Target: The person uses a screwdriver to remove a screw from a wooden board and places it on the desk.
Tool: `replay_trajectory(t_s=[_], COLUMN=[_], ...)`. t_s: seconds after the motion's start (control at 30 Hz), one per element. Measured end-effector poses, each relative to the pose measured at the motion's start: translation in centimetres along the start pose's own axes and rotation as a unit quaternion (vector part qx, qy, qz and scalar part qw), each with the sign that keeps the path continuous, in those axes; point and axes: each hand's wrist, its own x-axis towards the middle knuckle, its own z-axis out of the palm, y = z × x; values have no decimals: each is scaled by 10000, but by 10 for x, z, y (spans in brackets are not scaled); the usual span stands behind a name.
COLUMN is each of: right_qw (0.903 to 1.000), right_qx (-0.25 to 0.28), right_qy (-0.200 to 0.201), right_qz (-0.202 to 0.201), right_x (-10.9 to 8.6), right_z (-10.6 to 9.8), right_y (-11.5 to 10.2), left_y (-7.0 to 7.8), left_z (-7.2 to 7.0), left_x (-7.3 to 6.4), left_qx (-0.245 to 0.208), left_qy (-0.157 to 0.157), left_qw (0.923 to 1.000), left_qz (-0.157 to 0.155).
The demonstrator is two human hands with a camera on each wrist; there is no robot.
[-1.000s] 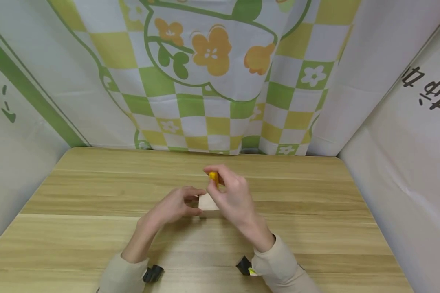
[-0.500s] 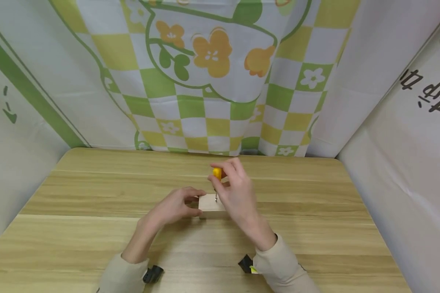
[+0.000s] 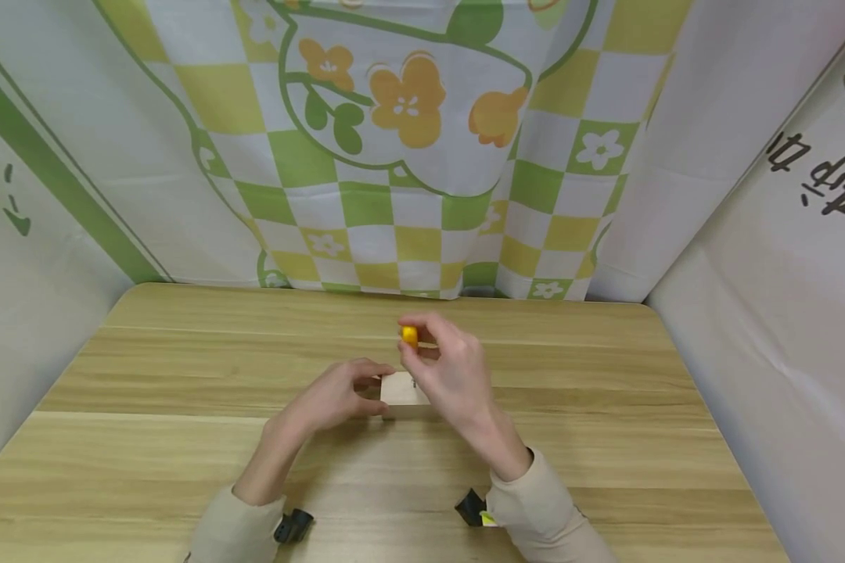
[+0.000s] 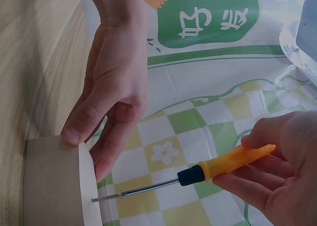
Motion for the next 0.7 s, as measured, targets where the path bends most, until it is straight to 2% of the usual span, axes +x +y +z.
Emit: replay_trajectory(t_s=[0.3, 0.43, 0.7], right_qw=[9994, 9997, 9963], right_qx=[-192, -220, -732], right_qy=[-297, -116, 244], right_qz=[30, -36, -366], right_x=[-1, -3, -3], right_z=[1, 2, 5], right_y=[2, 4, 8], left_y=[0, 0, -1], left_z=[0, 0, 0], left_x=[0, -1, 0], left_qx=[64, 64, 90], left_qy=[31, 9, 19], left_qw=[10000, 10000, 9999], left_qz=[46, -15, 50])
